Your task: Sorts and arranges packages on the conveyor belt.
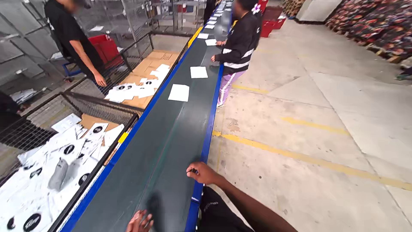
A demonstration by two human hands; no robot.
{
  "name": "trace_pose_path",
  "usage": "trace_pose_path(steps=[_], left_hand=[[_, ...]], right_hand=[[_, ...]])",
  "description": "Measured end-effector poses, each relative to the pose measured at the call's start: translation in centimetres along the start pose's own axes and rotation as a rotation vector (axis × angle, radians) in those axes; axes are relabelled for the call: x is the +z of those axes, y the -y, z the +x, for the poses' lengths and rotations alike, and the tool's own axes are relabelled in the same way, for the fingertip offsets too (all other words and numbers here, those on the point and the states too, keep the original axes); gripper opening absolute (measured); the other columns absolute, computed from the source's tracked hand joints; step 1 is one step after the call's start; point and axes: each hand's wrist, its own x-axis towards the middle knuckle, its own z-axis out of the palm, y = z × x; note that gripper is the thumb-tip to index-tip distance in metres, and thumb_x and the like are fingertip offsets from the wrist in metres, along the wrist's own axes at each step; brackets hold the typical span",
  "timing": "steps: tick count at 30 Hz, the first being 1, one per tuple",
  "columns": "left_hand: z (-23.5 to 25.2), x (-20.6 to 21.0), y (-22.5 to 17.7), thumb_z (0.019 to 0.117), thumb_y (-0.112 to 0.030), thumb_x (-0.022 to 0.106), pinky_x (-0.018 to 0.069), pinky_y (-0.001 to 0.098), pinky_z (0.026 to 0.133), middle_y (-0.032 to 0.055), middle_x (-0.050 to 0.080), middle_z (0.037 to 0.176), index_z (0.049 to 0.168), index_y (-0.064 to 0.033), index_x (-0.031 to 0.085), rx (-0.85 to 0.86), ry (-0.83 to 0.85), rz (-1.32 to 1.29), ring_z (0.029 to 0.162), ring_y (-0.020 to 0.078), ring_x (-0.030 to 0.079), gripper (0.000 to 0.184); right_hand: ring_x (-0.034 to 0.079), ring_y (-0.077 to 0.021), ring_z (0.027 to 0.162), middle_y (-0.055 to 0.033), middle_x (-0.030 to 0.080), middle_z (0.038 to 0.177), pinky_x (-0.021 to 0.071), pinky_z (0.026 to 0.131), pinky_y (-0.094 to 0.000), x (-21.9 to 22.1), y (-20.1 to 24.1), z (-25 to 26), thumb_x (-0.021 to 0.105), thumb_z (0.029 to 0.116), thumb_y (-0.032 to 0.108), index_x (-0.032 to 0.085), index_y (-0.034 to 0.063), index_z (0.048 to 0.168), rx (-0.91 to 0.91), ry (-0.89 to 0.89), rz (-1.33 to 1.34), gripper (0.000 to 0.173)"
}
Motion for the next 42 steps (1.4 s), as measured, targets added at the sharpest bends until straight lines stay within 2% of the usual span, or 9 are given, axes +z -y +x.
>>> trace_pose_path(steps=[6,11,17,21,25,31,34,37,42], left_hand=[[-4.7,0.6,4.4,0.1086,-0.019,0.047,0.0631,0.0435,0.076,0.0148,0.069,0.113,0.129,0.0008,0.054,-0.142,-0.095,0.006,0.088,0.0254,0.073,0.029],[-6.4,-0.3,4.5,0.1078,-0.019,0.048,0.0628,0.0436,0.077,0.0167,0.069,0.115,0.129,0.0029,0.054,-0.225,-0.132,0.06,0.089,0.0263,0.073,0.031],[-5.5,-0.6,3.2,0.1085,-0.02,0.046,0.0625,0.0458,0.08,0.0171,0.069,0.116,0.13,0.002,0.052,-0.224,-0.151,0.078,0.091,0.0281,0.073,0.032],[-3.5,0.8,3.2,0.1102,-0.026,0.041,0.0622,0.0463,0.083,0.015,0.069,0.116,0.131,-0.0001,0.051,-0.196,-0.115,0.005,0.095,0.0281,0.073,0.034],[-0.6,2.8,2.8,0.1103,-0.046,0.035,0.0607,0.0513,0.089,0.0156,0.066,0.131,0.144,-0.0051,0.045,-0.257,-0.061,-0.157,0.107,0.0329,0.071,0.054],[1.3,0.3,0.6,0.0931,0.002,0.066,0.063,0.0373,0.082,0.0046,0.076,0.096,0.114,0.0014,0.065,-0.092,-0.112,0.175,0.086,0.0131,0.074,0.021],[4.3,-2.2,-4.9,0.0997,-0.003,0.06,0.0634,0.0381,0.085,0.002,0.075,0.104,0.127,-0.0024,0.057,0.089,-0.16,0.121,0.091,0.013,0.074,0.027],[8.4,-4.2,-10.2,0.1076,-0.038,0.049,0.0578,0.046,0.098,0.0067,0.069,0.125,0.146,-0.0112,0.04,0.108,-0.152,-0.126,0.111,0.0231,0.07,0.048],[8.0,-0.2,-8.7,0.1084,-0.046,0.041,0.0586,0.0516,0.093,0.0139,0.063,0.136,0.149,-0.0088,0.041,-0.036,-0.073,0.024,0.114,0.0315,0.069,0.055]], right_hand=[[0.071,-0.0198,0.095,-0.0065,0.073,0.101,0.0579,0.09,-0.0467,-6.0,-2.2,10.2,0.058,0.1007,0.031,0.073,0.0118,0.111,0.001,-0.111,-0.204,0.027],[0.062,-0.0325,0.12,-0.0182,0.061,0.135,0.0499,0.105,-0.0515,-11.3,-4.3,22.8,0.055,0.1019,0.04,0.062,0.0086,0.137,0.194,-0.286,-0.286,0.048],[0.058,-0.0395,0.127,-0.0189,0.045,0.155,0.0523,0.1,-0.0578,-8.9,-7.1,29.7,0.06,0.0983,0.041,0.054,0.0221,0.15,0.425,-0.425,-0.354,0.055],[0.068,-0.0351,0.11,-0.0116,0.062,0.138,0.0569,0.085,-0.0605,-3.1,-4.1,25.6,0.046,0.106,0.032,0.071,0.0146,0.12,0.238,-0.375,-0.437,0.033],[0.066,-0.0223,0.115,-0.0107,0.07,0.118,0.0512,0.106,-0.0427,6.3,1.9,13.4,0.057,0.1039,0.022,0.074,0.0062,0.108,-0.264,0.117,-0.122,0.023],[0.072,-0.0165,0.09,-0.0073,0.076,0.099,0.0587,0.087,-0.0394,11.3,5.7,-1.9,0.071,0.0976,0.02,0.077,0.0053,0.107,-0.42,0.681,0.365,0.018],[0.072,-0.0132,0.087,-0.0025,0.075,0.095,0.0604,0.084,-0.0395,6.5,3.2,0.5,0.066,0.1001,0.025,0.077,0.0105,0.104,-0.295,0.371,0.239,0.019],[0.07,-0.0121,0.097,-0.001,0.074,0.104,0.0589,0.092,-0.0395,0.9,-0.5,6.9,0.061,0.1019,0.031,0.075,0.0148,0.11,-0.174,0.033,0.013,0.022],[0.054,-0.0277,0.136,-0.0149,0.057,0.146,0.0441,0.116,-0.046,-9.4,-7.3,19.3,0.054,0.103,0.033,0.06,0.008,0.14,0.044,-0.413,-0.252,0.045]])
